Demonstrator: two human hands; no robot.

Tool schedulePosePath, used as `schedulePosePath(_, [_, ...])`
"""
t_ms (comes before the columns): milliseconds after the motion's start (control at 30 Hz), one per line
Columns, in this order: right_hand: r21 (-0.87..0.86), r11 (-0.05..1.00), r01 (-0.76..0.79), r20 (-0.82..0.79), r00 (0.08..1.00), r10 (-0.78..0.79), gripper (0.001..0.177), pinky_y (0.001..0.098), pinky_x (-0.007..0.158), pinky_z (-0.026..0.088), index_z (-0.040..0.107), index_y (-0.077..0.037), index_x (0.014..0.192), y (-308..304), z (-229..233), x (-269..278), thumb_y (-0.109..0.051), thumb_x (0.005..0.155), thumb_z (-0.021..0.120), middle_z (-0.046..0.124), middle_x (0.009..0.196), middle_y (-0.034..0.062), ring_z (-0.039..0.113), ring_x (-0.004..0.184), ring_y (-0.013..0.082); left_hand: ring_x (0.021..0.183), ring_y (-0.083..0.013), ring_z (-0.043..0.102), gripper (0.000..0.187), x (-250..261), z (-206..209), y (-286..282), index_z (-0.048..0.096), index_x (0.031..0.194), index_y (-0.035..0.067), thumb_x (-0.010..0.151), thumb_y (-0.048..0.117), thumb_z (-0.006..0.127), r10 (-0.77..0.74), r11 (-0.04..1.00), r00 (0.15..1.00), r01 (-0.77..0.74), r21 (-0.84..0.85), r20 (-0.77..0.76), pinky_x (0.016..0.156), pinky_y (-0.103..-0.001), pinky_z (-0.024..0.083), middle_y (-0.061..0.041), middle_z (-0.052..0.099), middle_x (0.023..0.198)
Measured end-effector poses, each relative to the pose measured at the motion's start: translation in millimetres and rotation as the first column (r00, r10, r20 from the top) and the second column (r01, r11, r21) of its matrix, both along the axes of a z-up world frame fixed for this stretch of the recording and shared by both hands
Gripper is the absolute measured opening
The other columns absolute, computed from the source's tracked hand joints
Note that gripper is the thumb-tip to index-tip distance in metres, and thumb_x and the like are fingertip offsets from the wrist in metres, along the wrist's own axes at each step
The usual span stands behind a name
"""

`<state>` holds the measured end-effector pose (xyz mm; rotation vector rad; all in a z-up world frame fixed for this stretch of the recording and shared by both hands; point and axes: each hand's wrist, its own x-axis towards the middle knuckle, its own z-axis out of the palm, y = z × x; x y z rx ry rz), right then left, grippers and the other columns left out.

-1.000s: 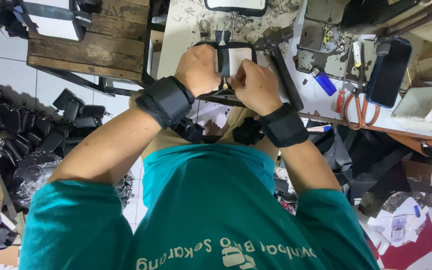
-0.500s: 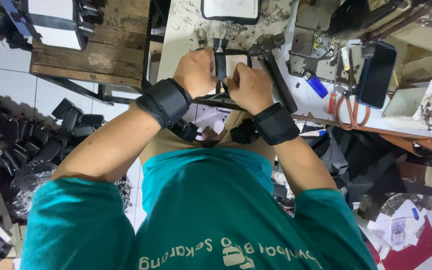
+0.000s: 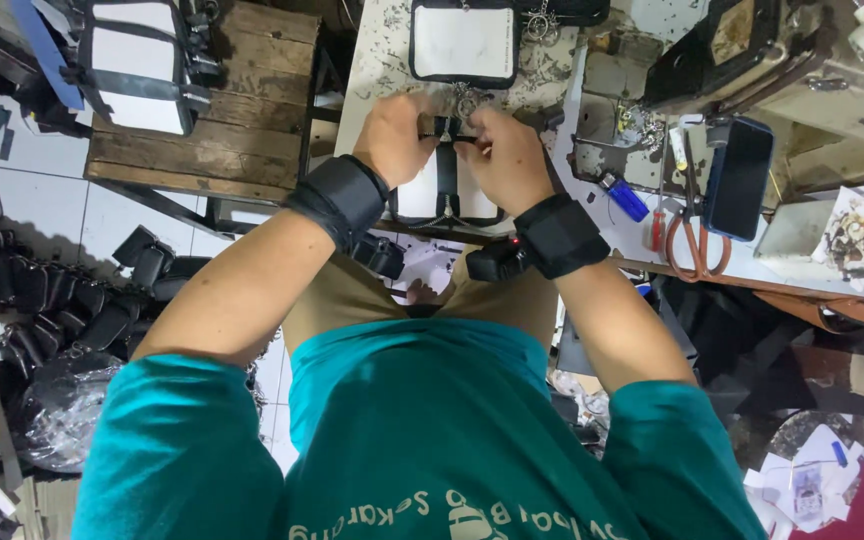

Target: The person works at a cluttered leather workshop table finishing small black zippered pouches. They hold a pouch, hammer along its zipper edge with a mallet, work the zipper with a pointed tool, open and close the zipper, and set finished pouches aside while picking up the next one.

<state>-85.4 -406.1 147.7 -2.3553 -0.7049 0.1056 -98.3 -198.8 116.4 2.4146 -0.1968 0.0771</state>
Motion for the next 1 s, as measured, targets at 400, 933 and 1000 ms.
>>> schedulePosePath(400, [-0.039, 0.985, -0.165, 0.089, 0.982, 0.168, 0.027, 0.0403, 0.06, 0.025, 0.038, -0.009, 0.076, -6.3, -17.8, 0.8, 0.004, 0.094, 0.052, 0.04, 0.068, 0.0145, 0.041, 0.067, 0.0334, 0.074, -0.0424, 0.065, 0.007, -19.3, 1.5, -1.8, 0.07, 0.087, 0.011, 0.086, 0.005, 0.066, -0.137, 0.991, 0.975, 0.133, 0.033, 0.174, 0.053, -0.054, 0.048, -0.013, 0.065, 0.086])
schedulePosePath(933, [-0.162, 0.942, -0.294, 0.2, 0.925, 0.324, 0.008, 0.0537, 0.06, 0.037, 0.065, -0.001, 0.095, -18.7, -40.2, -23.3, 0.001, 0.096, 0.057, 0.044, 0.085, 0.0149, 0.052, 0.073, 0.0412, 0.083, -0.0377, 0.066, 0.014, -43.8, -1.2, -6.4, 0.072, 0.082, -0.002, 0.093, -0.002, 0.063, -0.391, 0.92, 0.878, 0.375, 0.11, 0.275, 0.066, -0.047, 0.055, -0.018, 0.063, 0.094])
schedulePosePath(1000, [-0.195, 0.931, -0.309, 0.215, 0.913, 0.348, 0.013, 0.0478, 0.056, 0.032, 0.066, 0.001, 0.093, -16.5, -32.5, -28.4, 0.007, 0.097, 0.054, 0.042, 0.083, 0.0138, 0.047, 0.069, 0.0347, 0.082, -0.0362, 0.061, 0.013, -45.5, -2.5, -6.8, 0.072, 0.084, 0.002, 0.087, -0.006, 0.062, -0.411, 0.908, 0.872, 0.367, 0.201, 0.266, 0.07, -0.046, 0.055, -0.017, 0.065, 0.104])
